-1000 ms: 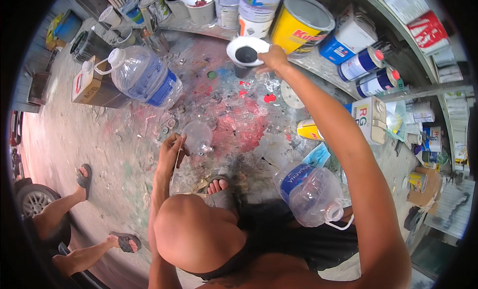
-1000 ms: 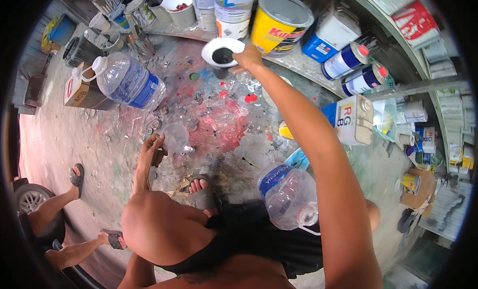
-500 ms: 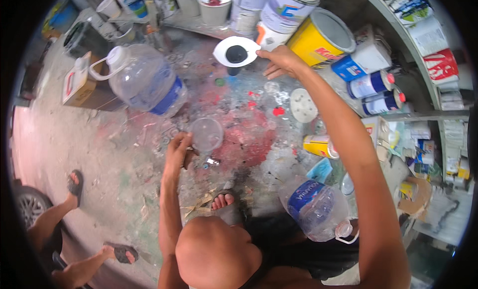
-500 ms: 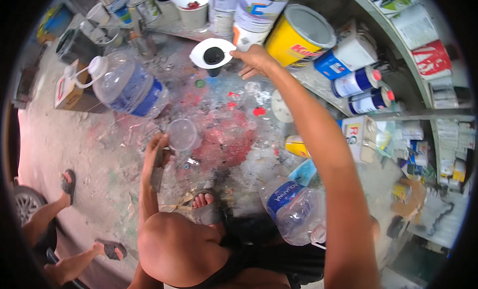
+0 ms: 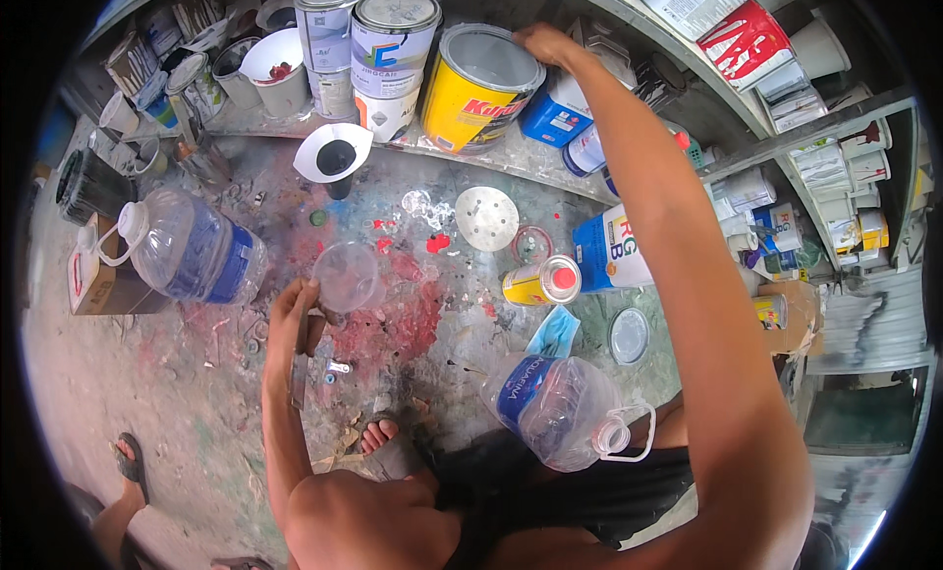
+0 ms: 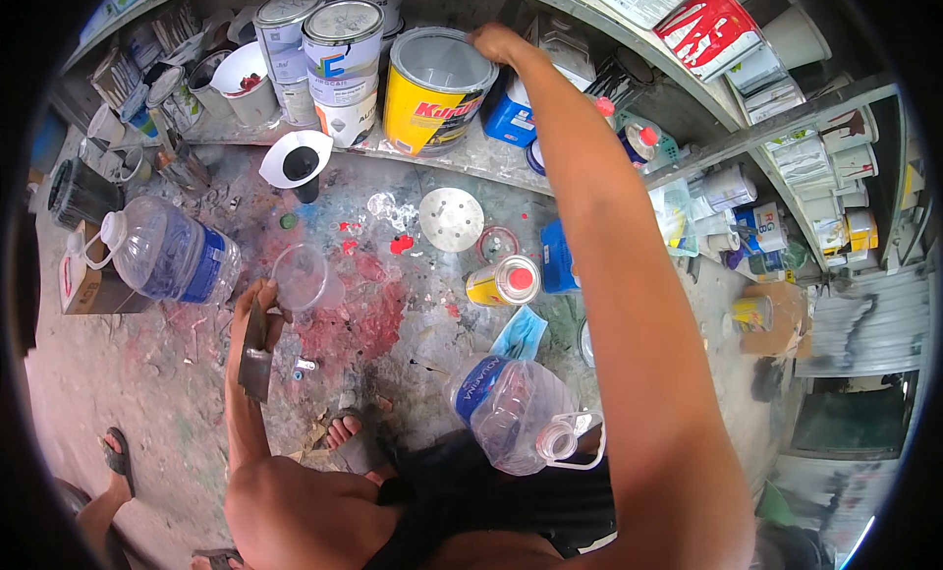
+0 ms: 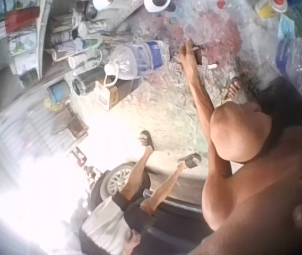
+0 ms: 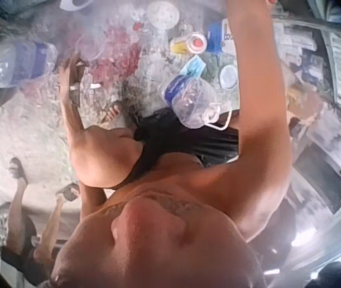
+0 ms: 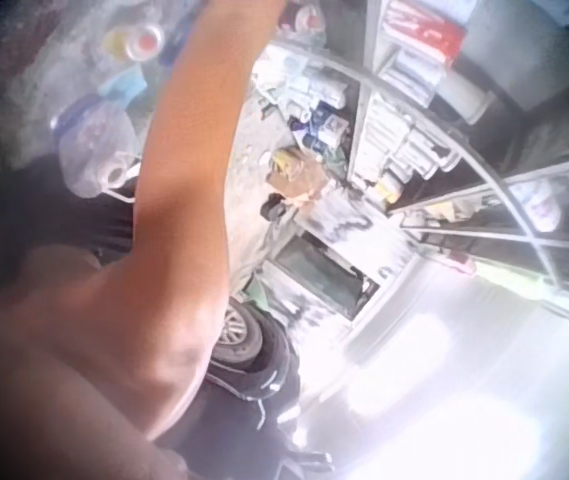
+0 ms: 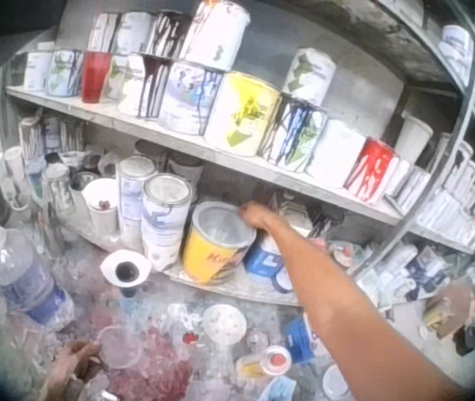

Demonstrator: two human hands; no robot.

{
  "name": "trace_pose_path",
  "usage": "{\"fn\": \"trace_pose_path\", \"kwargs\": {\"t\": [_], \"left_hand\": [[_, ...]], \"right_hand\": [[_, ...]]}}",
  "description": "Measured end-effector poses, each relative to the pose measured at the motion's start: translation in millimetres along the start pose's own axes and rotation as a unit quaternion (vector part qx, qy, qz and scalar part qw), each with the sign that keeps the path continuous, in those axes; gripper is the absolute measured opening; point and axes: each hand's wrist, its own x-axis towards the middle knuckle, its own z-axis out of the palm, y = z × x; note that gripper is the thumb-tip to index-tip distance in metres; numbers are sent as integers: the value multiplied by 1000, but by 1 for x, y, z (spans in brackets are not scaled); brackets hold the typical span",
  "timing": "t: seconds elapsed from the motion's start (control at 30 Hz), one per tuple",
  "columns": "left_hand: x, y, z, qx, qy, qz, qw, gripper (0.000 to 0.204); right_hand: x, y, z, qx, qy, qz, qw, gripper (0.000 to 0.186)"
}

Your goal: The person mixes body filler on two metal spreaders using a small amount of hardener, and then applies the mixture to the surface of a car door panel by hand with the spreaders.

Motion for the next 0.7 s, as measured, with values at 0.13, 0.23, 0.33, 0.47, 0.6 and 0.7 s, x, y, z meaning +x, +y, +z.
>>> {"fn": "trace_pose_path", "kwargs": {"t": [0.13,0.23,0.33,0.47,0.6,0.7], "left_hand": [[-8,28,17,38,-20,14,999,30],[-4,31,26,14,-24,12,1000,25],[5,37,51,23,-44,18,999,24],[34,46,91,96,-50,71,992,29],[75,49,112,180,-90,165,965,26],[89,59,120,250,-145,157,945,25]], "right_hand": [[-12,-33,-21,148,-90,88,981,38],[-47,-44,-22,286,-93,85,950,34],[-81,-44,-5,385,-50,56,920,32],[-93,-56,-1,364,-61,69,927,34],[-89,-55,5,402,-76,73,910,36],[-94,-52,2,448,-109,110,880,39]]}}
